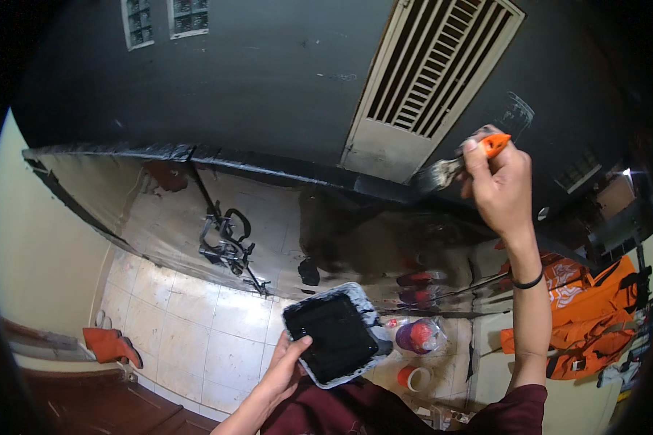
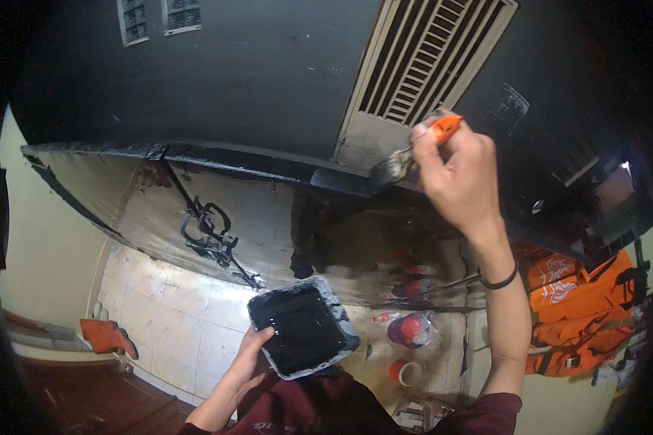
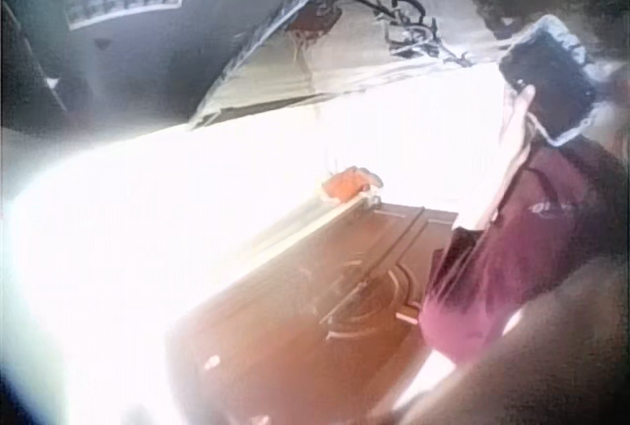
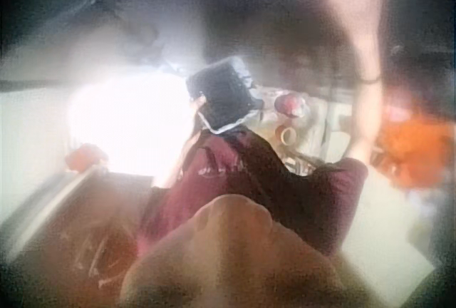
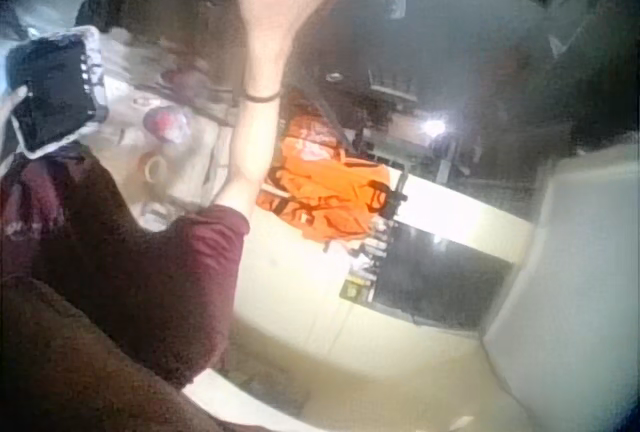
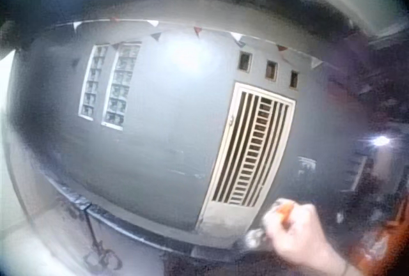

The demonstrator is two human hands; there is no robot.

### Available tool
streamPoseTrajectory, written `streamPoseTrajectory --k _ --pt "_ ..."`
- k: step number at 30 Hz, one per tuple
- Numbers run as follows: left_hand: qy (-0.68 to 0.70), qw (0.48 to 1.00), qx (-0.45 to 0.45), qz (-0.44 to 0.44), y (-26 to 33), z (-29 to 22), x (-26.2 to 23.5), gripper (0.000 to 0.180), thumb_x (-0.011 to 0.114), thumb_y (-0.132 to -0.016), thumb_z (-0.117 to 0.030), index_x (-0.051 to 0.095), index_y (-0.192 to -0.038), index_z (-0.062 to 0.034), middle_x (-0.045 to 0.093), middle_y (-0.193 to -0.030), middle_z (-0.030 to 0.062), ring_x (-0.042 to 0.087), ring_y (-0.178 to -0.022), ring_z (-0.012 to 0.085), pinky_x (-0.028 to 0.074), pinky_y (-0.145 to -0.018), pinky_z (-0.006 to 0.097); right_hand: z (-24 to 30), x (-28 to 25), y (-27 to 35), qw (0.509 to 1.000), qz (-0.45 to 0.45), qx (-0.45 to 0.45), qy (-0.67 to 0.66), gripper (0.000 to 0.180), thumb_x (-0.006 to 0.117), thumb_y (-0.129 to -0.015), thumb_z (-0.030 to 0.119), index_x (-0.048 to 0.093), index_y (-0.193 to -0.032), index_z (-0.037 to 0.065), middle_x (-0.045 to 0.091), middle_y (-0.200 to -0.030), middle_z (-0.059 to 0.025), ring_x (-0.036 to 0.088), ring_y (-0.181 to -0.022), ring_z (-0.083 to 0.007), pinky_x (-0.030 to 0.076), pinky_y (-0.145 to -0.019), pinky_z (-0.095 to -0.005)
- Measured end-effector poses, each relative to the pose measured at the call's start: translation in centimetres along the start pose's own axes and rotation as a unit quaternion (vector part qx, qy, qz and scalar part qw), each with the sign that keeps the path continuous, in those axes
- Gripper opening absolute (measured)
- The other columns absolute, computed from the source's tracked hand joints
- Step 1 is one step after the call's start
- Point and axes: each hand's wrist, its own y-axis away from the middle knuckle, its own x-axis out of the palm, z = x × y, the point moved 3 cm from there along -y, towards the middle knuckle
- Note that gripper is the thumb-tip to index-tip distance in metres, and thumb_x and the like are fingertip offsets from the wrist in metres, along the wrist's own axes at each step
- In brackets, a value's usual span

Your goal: The person paints a metal gate with black paint using a brush, dipping the brush into a container of paint and applying it to the horizontal and vertical bars of the gate.

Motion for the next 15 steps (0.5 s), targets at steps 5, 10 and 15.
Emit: streamPoseTrajectory --k 5,10,15 --pt "0.028 0.997 0.061 -0.021 2.0 -0.8 -2.1 0.058 0.066 -0.097 -0.025 0.038 -0.146 -0.0096 0.052 -0.137 0.0119 0.057 -0.124 0.0283 0.055 -0.098 0.051 3.1 1.4 -0.9 0.993 -0.020 0.015 -0.112 0.027 0.062 -0.101 0.021 0.067 -0.088 -0.002 0.066 -0.064 -0.0049 0.065 -0.054 -0.0095 0.049 -0.051 -0.0244" --pt "0.046 0.996 0.079 -0.006 2.8 -2.5 -1.9 0.061 0.068 -0.093 -0.036 0.049 -0.139 -0.0010 0.062 -0.130 0.0153 0.061 -0.122 0.0295 0.051 -0.105 0.049 4.4 5.6 -1.6 0.979 0.026 0.017 -0.200 0.030 0.061 -0.102 0.023 0.066 -0.088 -0.003 0.065 -0.063 -0.0044 0.068 -0.057 -0.0119 0.051 -0.054 -0.0266" --pt "0.027 0.996 0.082 0.010 2.4 -5.5 -3.9 0.061 0.067 -0.094 -0.036 0.049 -0.140 -0.0002 0.062 -0.132 0.0164 0.064 -0.118 0.0290 0.053 -0.104 0.047 4.1 3.7 -2.0 1.000 0.002 -0.005 0.024 0.029 0.060 -0.102 0.020 0.065 -0.084 -0.003 0.063 -0.060 -0.0042 0.064 -0.053 -0.0106 0.049 -0.051 -0.0272"
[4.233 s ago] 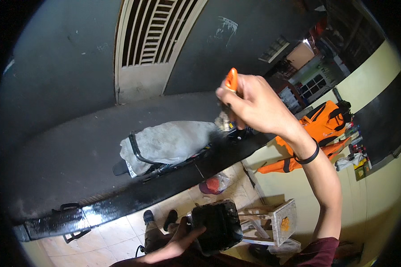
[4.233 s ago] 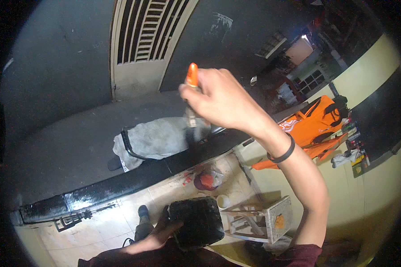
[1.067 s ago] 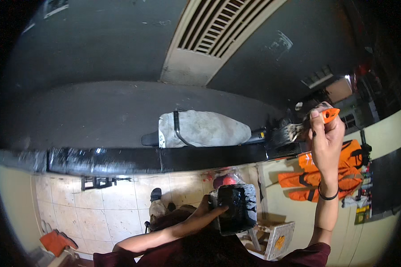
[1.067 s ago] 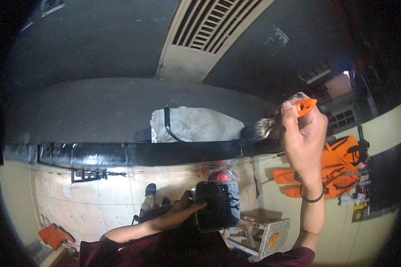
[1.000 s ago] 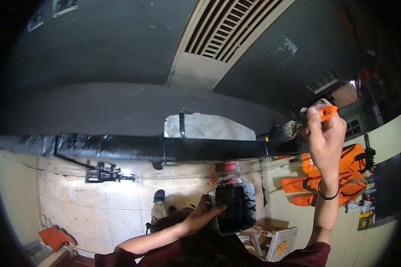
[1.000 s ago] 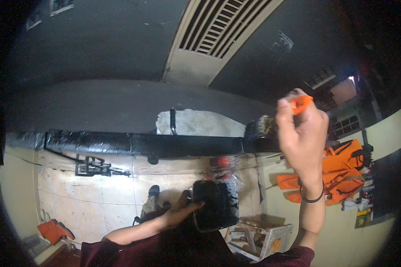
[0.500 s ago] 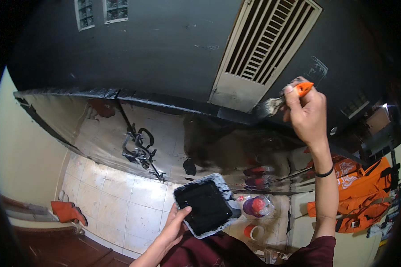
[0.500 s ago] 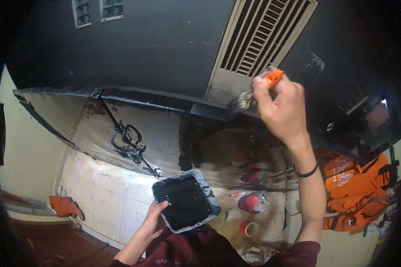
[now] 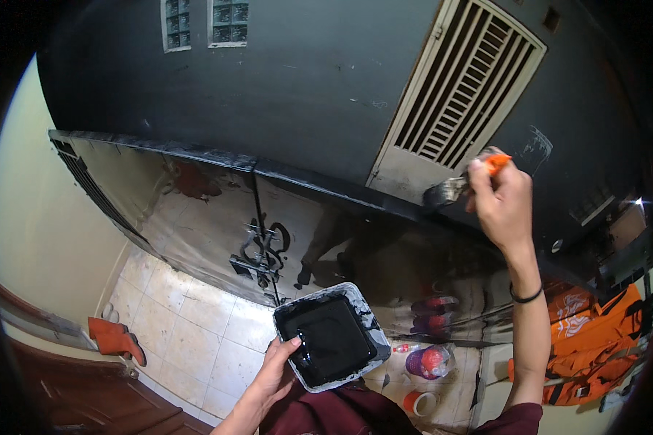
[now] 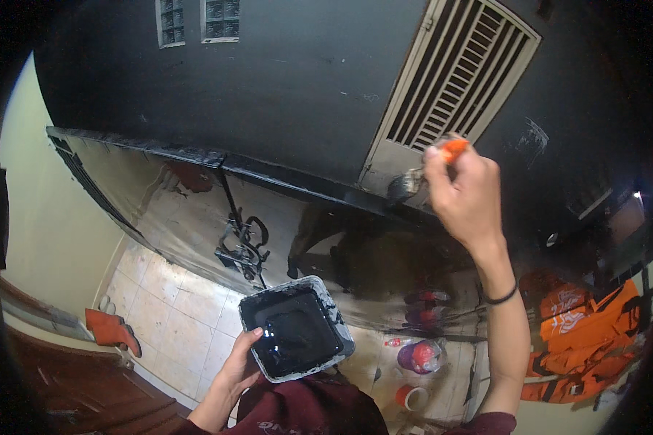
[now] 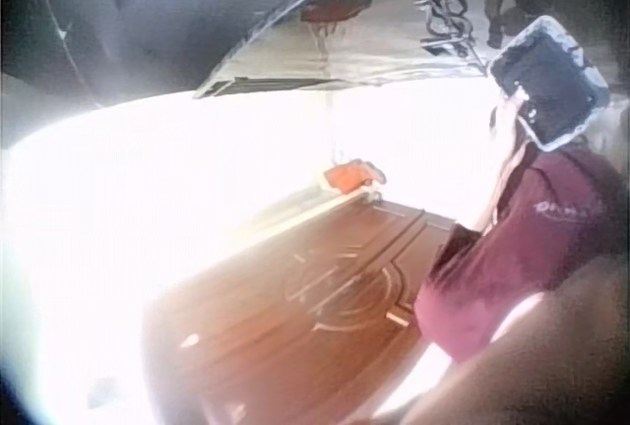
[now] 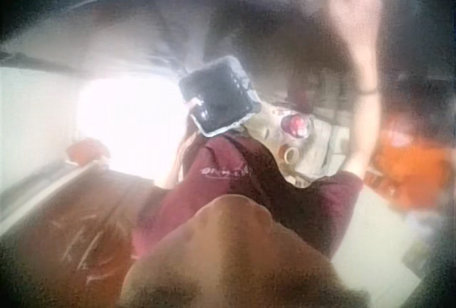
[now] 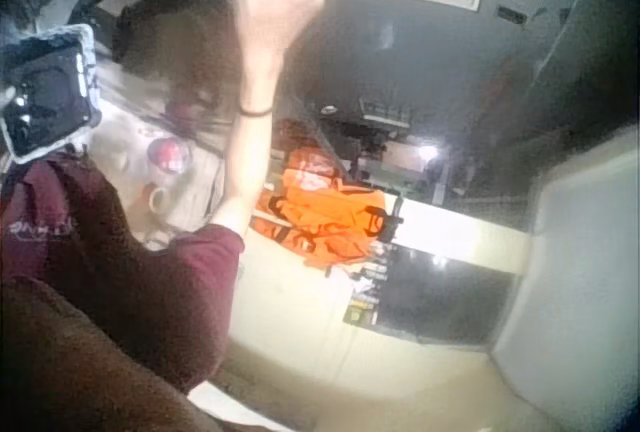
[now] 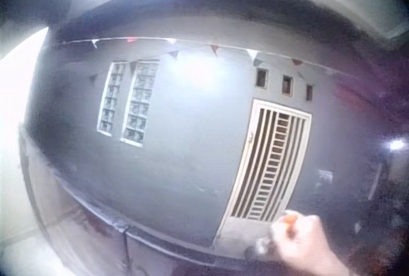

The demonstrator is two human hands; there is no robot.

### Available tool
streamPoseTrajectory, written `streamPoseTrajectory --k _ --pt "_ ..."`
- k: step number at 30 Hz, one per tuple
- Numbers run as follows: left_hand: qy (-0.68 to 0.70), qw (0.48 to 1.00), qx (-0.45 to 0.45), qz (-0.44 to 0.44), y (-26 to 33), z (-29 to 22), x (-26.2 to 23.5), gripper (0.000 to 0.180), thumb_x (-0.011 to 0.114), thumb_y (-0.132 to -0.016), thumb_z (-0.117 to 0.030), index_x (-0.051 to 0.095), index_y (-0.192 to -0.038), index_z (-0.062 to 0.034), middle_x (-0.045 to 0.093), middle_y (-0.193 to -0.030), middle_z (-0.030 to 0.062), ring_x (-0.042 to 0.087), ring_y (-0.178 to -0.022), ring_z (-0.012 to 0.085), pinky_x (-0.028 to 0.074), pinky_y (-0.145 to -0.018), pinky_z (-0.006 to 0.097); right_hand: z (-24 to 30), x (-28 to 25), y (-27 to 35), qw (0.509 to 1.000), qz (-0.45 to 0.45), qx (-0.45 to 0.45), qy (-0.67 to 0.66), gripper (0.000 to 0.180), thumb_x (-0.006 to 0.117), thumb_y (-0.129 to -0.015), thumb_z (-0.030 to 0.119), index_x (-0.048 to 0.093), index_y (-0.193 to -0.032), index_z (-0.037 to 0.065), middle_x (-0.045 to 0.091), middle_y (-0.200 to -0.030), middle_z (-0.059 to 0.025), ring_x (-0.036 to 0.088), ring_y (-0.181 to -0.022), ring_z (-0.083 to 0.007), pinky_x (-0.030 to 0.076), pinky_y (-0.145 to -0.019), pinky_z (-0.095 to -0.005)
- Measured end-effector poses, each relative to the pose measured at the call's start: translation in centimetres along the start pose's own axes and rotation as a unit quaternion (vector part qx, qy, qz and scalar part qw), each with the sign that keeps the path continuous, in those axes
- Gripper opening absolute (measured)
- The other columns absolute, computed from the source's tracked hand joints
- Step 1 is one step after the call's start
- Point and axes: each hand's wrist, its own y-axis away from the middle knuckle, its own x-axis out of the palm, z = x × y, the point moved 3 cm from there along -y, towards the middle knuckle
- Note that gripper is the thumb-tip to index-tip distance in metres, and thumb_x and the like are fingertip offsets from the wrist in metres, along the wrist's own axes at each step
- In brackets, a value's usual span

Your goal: The person paints a metal gate with black paint using a brush, dipping the brush into a container of paint and applying it to the horizontal and vertical bars of the gate.

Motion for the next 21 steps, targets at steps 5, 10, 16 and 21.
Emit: streamPoseTrajectory --k 5,10,16,21 --pt "-0.023 1.000 -0.012 0.014 -1.7 -4.8 -2.0 0.063 0.068 -0.093 -0.033 0.046 -0.142 -0.0001 0.061 -0.132 0.0164 0.064 -0.119 0.0278 0.053 -0.104 0.045 5.6 4.9 -2.5 0.970 0.003 0.035 -0.241 0.024 0.062 -0.102 0.018 0.065 -0.096 -0.004 0.067 -0.071 -0.0060 0.061 -0.054 -0.0079 0.047 -0.048 -0.0232" --pt "-0.032 0.999 -0.018 0.036 -2.6 -9.6 -4.1 0.063 0.069 -0.093 -0.029 0.044 -0.143 -0.0004 0.061 -0.132 0.0159 0.063 -0.120 0.0270 0.052 -0.104 0.045 9.5 11.2 -5.8 0.962 0.014 0.000 -0.274 0.024 0.062 -0.102 0.017 0.066 -0.098 -0.006 0.067 -0.074 -0.0058 0.063 -0.057 -0.0092 0.049 -0.051 -0.0230" --pt "-0.028 0.999 -0.021 0.018 -3.1 -13.2 -7.0 0.060 0.069 -0.093 -0.026 0.045 -0.141 -0.0004 0.060 -0.132 0.0159 0.062 -0.121 0.0262 0.053 -0.104 0.045 11.0 13.6 -6.4 0.956 0.020 0.030 -0.292 0.020 0.061 -0.101 0.012 0.065 -0.098 -0.008 0.068 -0.088 -0.0104 0.065 -0.061 -0.0124 0.051 -0.055 -0.0243" --pt "-0.025 0.996 -0.074 0.050 -3.5 -15.3 -8.6 0.062 0.068 -0.095 -0.024 0.039 -0.146 -0.0048 0.058 -0.135 0.0123 0.059 -0.122 0.0228 0.053 -0.102 0.041 11.2 11.4 -4.7 0.965 -0.001 0.038 -0.260 0.020 0.060 -0.102 0.013 0.063 -0.103 -0.007 0.065 -0.088 -0.0104 0.065 -0.063 -0.0125 0.050 -0.054 -0.0248"
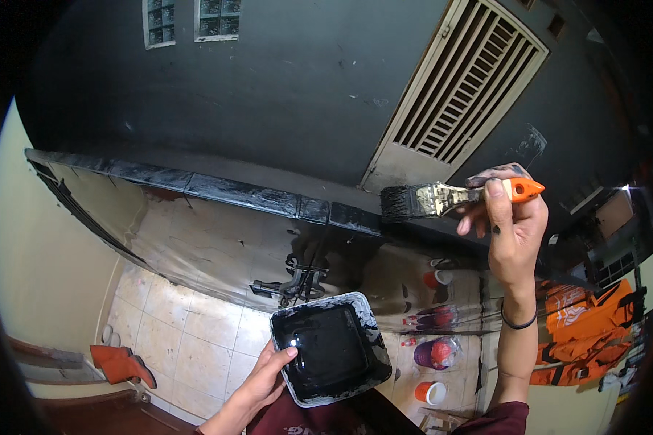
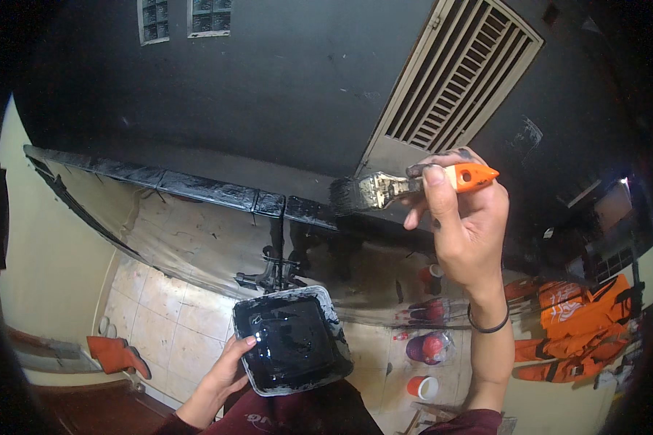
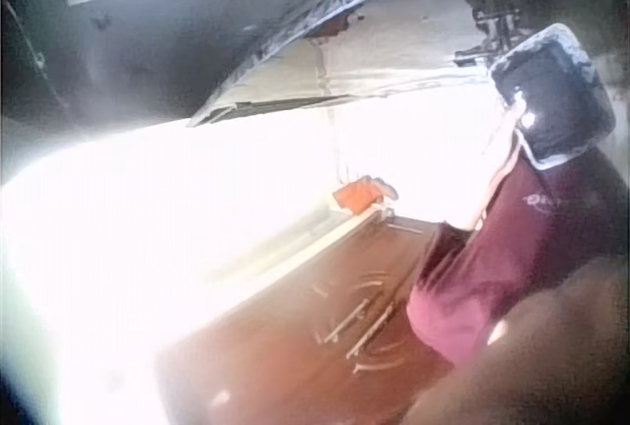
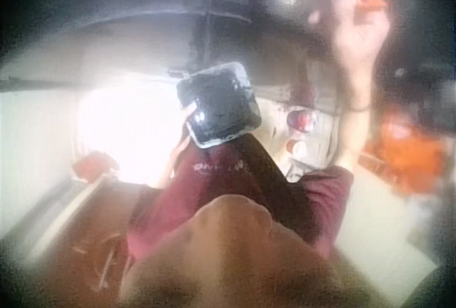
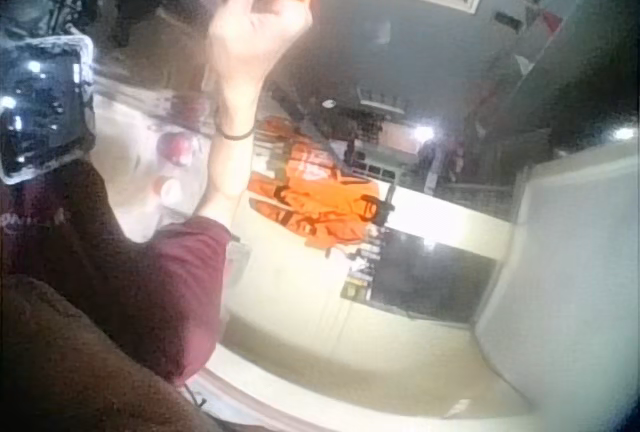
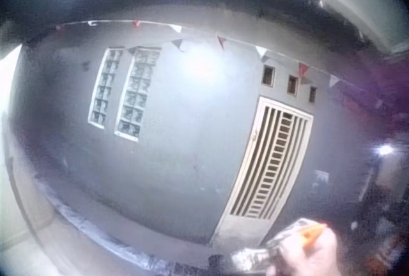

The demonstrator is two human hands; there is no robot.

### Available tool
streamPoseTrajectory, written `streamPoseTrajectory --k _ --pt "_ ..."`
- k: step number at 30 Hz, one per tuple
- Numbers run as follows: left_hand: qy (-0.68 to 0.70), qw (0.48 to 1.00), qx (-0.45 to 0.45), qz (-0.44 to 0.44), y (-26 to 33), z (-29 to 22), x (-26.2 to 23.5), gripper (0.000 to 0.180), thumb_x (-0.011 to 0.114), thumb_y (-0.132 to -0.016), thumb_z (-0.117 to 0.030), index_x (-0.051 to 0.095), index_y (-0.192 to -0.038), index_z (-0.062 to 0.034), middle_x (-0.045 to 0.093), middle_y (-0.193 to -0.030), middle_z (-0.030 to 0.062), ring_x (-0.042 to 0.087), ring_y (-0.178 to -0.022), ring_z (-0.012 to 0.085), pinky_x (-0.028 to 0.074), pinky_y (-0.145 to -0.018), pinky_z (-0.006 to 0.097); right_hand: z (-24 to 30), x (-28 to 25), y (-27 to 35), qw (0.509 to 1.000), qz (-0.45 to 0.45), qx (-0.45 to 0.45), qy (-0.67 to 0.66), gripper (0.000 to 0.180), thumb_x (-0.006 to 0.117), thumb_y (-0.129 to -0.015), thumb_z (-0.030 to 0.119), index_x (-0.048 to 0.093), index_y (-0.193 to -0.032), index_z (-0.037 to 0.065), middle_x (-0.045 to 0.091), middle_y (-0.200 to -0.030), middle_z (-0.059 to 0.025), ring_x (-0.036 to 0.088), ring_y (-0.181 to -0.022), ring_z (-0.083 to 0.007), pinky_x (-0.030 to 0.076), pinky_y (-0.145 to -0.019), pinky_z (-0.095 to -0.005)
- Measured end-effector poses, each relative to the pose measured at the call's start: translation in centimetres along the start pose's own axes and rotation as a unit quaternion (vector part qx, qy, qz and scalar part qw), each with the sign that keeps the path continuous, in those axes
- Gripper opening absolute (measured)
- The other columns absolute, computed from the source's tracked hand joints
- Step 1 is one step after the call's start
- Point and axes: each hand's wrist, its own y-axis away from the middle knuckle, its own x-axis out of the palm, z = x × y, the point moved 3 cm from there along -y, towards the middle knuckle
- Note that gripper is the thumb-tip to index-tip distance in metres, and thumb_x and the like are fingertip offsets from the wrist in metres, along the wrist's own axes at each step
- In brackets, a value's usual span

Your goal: The person paints a metal gate with black paint using a brush, dipping the brush into a container of paint and applying it to the horizontal and vertical bars of the gate.

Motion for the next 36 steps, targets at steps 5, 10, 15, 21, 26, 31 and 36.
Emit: streamPoseTrajectory --k 5,10,15,21,26,31,36 --pt "-0.012 0.999 -0.020 0.026 -0.3 -1.5 -0.5 0.064 0.068 -0.095 -0.024 0.037 -0.149 -0.0070 0.056 -0.136 0.0103 0.058 -0.123 0.0205 0.053 -0.101 0.038 -0.4 3.2 0.7 1.000 -0.018 -0.014 0.006 0.020 0.061 -0.101 0.012 0.065 -0.099 -0.008 0.064 -0.090 -0.0097 0.066 -0.064 -0.0120 0.051 -0.054 -0.0232" --pt "-0.011 0.999 -0.017 0.038 -0.2 -1.8 -0.9 0.064 0.068 -0.095 -0.023 0.037 -0.148 -0.0067 0.057 -0.136 0.0105 0.058 -0.123 0.0205 0.053 -0.101 0.038 -0.9 4.7 0.1 0.982 0.037 -0.115 0.142 0.015 0.063 -0.097 0.008 0.067 -0.092 -0.006 0.063 -0.075 -0.0075 0.066 -0.059 -0.0129 0.050 -0.053 -0.0259" --pt "0.021 1.000 -0.010 0.017 0.4 -0.7 -2.4 0.062 0.068 -0.095 -0.022 0.038 -0.147 -0.0064 0.057 -0.135 0.0107 0.059 -0.121 0.0207 0.054 -0.100 0.038 0.1 4.8 -0.4 0.990 0.011 -0.061 0.123 0.015 0.063 -0.096 0.008 0.067 -0.089 -0.005 0.062 -0.072 -0.0068 0.064 -0.055 -0.0132 0.049 -0.053 -0.0275" --pt "0.042 0.999 -0.004 0.003 1.2 -0.6 -3.0 0.062 0.067 -0.095 -0.021 0.038 -0.146 -0.0051 0.058 -0.135 0.0114 0.060 -0.120 0.0210 0.053 -0.101 0.038 -0.8 4.3 -0.6 0.971 0.085 -0.097 0.200 0.015 0.063 -0.096 0.008 0.067 -0.088 -0.004 0.062 -0.070 -0.0063 0.059 -0.053 -0.0133 0.047 -0.054 -0.0288" --pt "0.033 0.999 0.033 -0.003 1.2 -0.9 -2.6 0.061 0.067 -0.094 -0.024 0.040 -0.144 -0.0026 0.060 -0.132 0.0135 0.063 -0.117 0.0228 0.055 -0.099 0.040 0.4 5.7 -1.5 0.994 0.034 -0.050 0.094 0.016 0.062 -0.097 0.008 0.067 -0.087 -0.003 0.065 -0.076 -0.0057 0.066 -0.054 -0.0147 0.052 -0.058 -0.0289" --pt "0.019 0.998 0.057 -0.025 1.5 -0.8 -2.4 0.061 0.067 -0.093 -0.030 0.046 -0.141 0.0024 0.064 -0.125 0.0180 0.068 -0.111 0.0267 0.058 -0.095 0.043 -0.8 4.2 -1.7 0.955 0.109 -0.136 0.239 0.017 0.065 -0.095 0.010 0.065 -0.084 -0.003 0.063 -0.076 -0.0112 0.064 -0.055 -0.0234 0.054 -0.064 -0.0328" --pt "0.018 0.998 0.053 -0.023 1.6 -0.7 -2.6 0.062 0.066 -0.094 -0.032 0.047 -0.139 0.0058 0.065 -0.125 0.0194 0.069 -0.110 0.0276 0.059 -0.095 0.043 0.2 5.9 -1.7 0.994 0.051 -0.039 0.091 0.015 0.066 -0.094 0.009 0.066 -0.088 -0.004 0.060 -0.071 -0.0087 0.063 -0.056 -0.0154 0.050 -0.056 -0.0291"
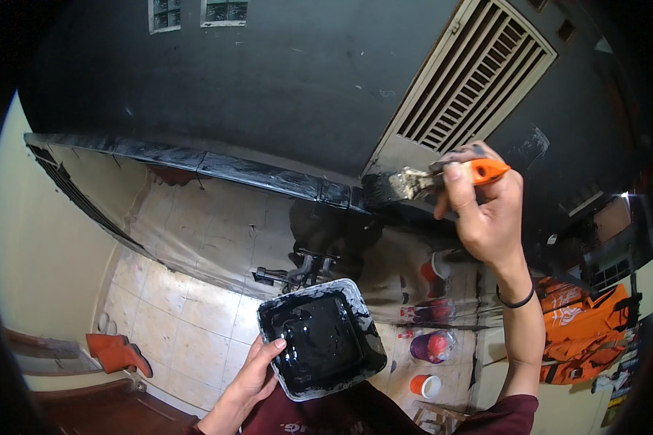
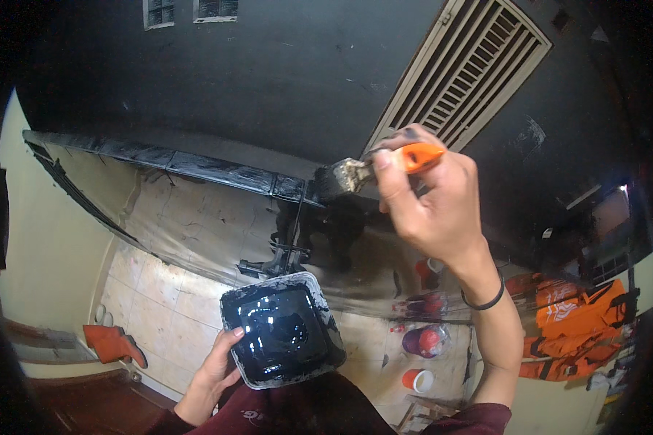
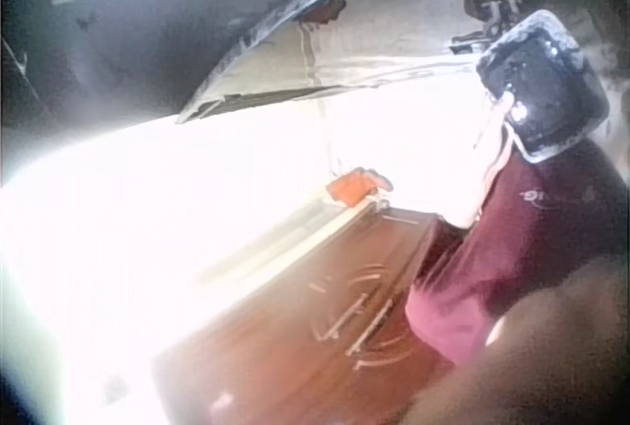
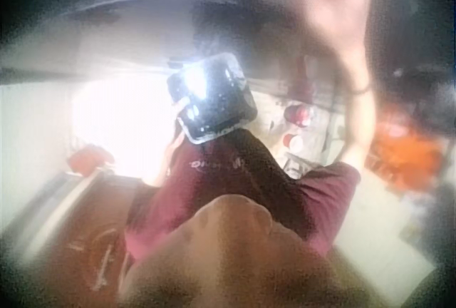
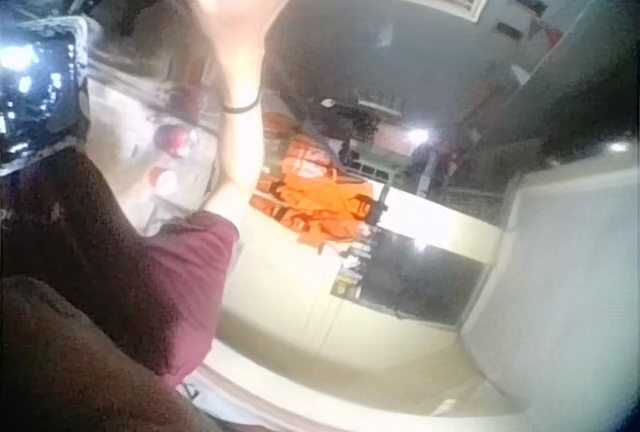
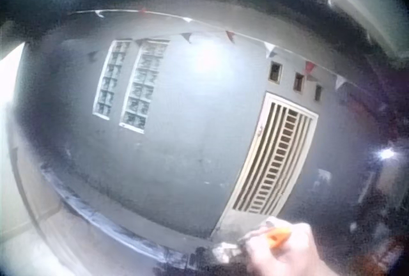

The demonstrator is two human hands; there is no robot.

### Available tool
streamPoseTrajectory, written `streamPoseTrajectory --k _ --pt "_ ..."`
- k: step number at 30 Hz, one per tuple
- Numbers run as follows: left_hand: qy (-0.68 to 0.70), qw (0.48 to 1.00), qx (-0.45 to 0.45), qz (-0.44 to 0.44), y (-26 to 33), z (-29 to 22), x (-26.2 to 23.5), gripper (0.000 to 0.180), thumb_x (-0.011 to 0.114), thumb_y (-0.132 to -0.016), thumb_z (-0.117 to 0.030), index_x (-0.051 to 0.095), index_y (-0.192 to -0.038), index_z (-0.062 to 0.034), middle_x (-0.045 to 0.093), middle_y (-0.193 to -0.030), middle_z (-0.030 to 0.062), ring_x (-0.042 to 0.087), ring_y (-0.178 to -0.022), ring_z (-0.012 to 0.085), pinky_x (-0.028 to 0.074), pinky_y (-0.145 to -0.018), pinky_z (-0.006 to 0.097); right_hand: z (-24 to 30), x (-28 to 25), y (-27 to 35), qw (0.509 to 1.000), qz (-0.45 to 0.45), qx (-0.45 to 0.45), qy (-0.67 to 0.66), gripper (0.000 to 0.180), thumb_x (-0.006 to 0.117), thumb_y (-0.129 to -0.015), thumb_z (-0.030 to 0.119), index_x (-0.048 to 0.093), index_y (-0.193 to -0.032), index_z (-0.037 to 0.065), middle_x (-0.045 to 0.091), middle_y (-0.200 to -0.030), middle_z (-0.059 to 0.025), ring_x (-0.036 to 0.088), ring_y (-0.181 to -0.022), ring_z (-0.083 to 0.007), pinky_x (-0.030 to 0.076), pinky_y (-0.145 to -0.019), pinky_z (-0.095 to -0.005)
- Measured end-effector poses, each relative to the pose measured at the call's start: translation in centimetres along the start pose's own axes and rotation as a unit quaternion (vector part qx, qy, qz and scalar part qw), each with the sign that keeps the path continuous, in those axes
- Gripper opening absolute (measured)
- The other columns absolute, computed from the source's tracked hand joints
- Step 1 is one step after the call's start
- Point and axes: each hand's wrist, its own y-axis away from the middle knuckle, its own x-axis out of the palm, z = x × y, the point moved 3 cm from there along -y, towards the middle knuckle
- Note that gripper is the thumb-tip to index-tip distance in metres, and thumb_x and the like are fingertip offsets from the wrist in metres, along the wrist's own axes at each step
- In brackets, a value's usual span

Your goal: The person paints a metal gate with black paint using a brush, dipping the brush into a container of paint and applying it to the horizontal and vertical bars of the gate.

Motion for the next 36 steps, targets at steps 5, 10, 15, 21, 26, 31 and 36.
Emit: streamPoseTrajectory --k 5,10,15,21,26,31,36 --pt "-0.008 1.000 0.004 -0.006 0.3 0.1 -0.4 0.062 0.066 -0.094 -0.035 0.049 -0.137 0.0064 0.065 -0.125 0.0199 0.069 -0.110 0.0281 0.059 -0.095 0.043 -1.7 -2.6 1.8 0.991 0.025 -0.060 0.115 0.014 0.063 -0.095 0.009 0.067 -0.088 -0.003 0.060 -0.068 -0.0062 0.060 -0.056 -0.0134 0.047 -0.054 -0.0280" --pt "-0.019 0.999 -0.004 -0.031 0.1 0.2 -0.8 0.062 0.066 -0.094 -0.036 0.050 -0.137 0.0061 0.065 -0.125 0.0202 0.069 -0.109 0.0289 0.058 -0.095 0.044 -0.9 -2.0 2.2 0.997 0.012 -0.047 0.061 0.013 0.065 -0.094 0.008 0.068 -0.089 -0.004 0.064 -0.072 -0.0069 0.061 -0.057 -0.0150 0.047 -0.055 -0.0281" --pt "0.034 0.998 -0.051 0.006 0.3 -0.3 -0.7 0.057 0.066 -0.095 -0.024 0.044 -0.142 0.0002 0.063 -0.128 0.0147 0.064 -0.117 0.0239 0.054 -0.101 0.041 -1.8 -3.8 2.9 0.987 0.042 -0.095 0.127 0.012 0.067 -0.092 0.008 0.069 -0.092 -0.004 0.065 -0.076 -0.0105 0.064 -0.060 -0.0184 0.049 -0.057 -0.0277" --pt "0.002 0.999 -0.037 -0.009 0.2 -0.3 -0.1 0.061 0.065 -0.094 -0.033 0.048 -0.140 0.0021 0.064 -0.128 0.0180 0.065 -0.116 0.0286 0.054 -0.101 0.045 -0.4 -2.7 2.2 0.976 0.105 -0.133 0.138 0.012 0.070 -0.090 0.007 0.069 -0.096 -0.003 0.067 -0.077 -0.0105 0.065 -0.061 -0.0167 0.049 -0.055 -0.0302" --pt "-0.012 0.999 -0.028 -0.017 0.6 -0.2 -0.1 0.061 0.061 -0.095 -0.038 0.049 -0.139 0.0027 0.064 -0.129 0.0189 0.064 -0.117 0.0298 0.052 -0.103 0.046 -0.3 -5.7 1.6 0.978 0.162 -0.073 0.109 0.016 0.074 -0.086 0.005 0.073 -0.100 -0.003 0.074 -0.092 -0.0140 0.073 -0.077 -0.0237 0.056 -0.069 -0.0299" --pt "-0.008 0.999 -0.038 -0.015 0.3 -0.1 -0.1 0.060 0.061 -0.096 -0.037 0.049 -0.139 0.0028 0.063 -0.130 0.0188 0.064 -0.117 0.0298 0.052 -0.104 0.046 0.2 -5.5 1.4 0.970 0.216 -0.074 0.088 0.020 0.076 -0.085 0.004 0.072 -0.102 -0.004 0.075 -0.096 -0.0154 0.075 -0.081 -0.0266 0.058 -0.072 -0.0319" --pt "0.003 0.999 -0.036 -0.002 -0.3 -0.1 0.4 0.060 0.061 -0.096 -0.037 0.049 -0.140 0.0022 0.063 -0.130 0.0188 0.065 -0.117 0.0297 0.053 -0.103 0.046 0.4 -7.4 1.4 0.959 0.243 -0.050 0.137 0.020 0.077 -0.084 0.005 0.071 -0.102 -0.003 0.075 -0.097 -0.0156 0.074 -0.076 -0.0282 0.058 -0.070 -0.0315"
